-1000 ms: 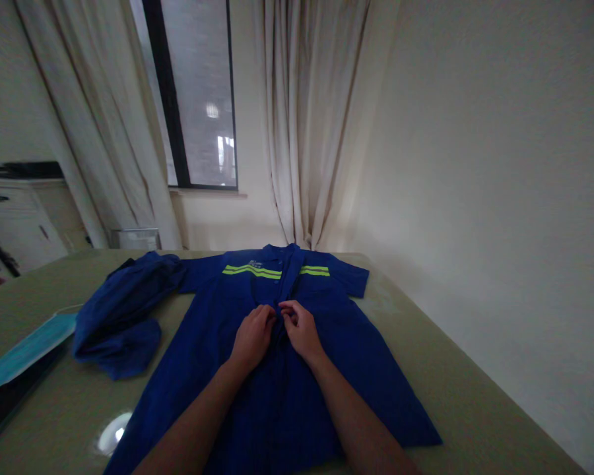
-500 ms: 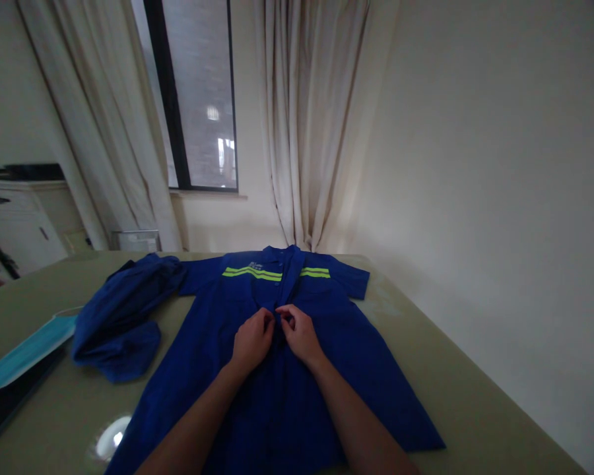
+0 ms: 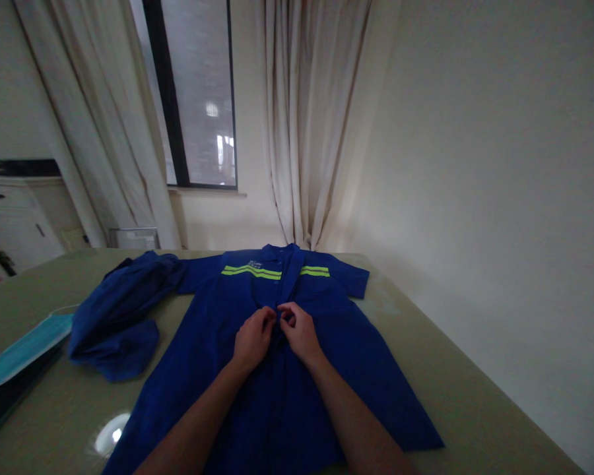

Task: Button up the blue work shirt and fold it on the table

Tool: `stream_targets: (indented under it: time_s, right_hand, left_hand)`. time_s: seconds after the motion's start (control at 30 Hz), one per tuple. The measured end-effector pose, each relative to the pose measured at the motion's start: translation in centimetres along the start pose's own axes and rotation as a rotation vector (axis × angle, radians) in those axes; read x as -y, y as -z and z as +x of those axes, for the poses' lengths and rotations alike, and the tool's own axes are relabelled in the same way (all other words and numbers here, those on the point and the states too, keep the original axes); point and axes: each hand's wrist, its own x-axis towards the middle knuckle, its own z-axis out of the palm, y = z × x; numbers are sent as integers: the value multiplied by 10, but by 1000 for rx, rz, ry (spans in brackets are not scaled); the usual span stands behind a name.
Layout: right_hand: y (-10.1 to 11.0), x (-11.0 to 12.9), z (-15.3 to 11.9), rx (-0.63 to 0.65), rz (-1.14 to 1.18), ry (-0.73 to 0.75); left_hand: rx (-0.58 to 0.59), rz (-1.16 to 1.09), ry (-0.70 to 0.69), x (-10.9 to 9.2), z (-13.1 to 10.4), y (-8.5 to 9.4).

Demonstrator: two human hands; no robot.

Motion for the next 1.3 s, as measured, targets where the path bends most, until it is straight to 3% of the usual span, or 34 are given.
stream_targets:
  time_s: [0.33, 0.63, 0.8, 1.03, 1.3]
  right_hand:
    - [1, 2, 1, 34, -50, 20]
    - [1, 5, -2, 42, -124, 61]
    - [1, 2, -1, 75, -98, 6]
    - [-1, -3, 3, 0, 5, -92]
    - [2, -8, 8, -44, 130, -98]
  left_hand:
    - [-17, -162, -28, 9, 4, 0]
    - [-3, -166, 27, 1, 6, 5]
    - [13, -142, 26, 1, 8, 7]
    - [-14, -89, 40, 4, 7, 3]
    - [28, -200, -63, 12, 10, 6]
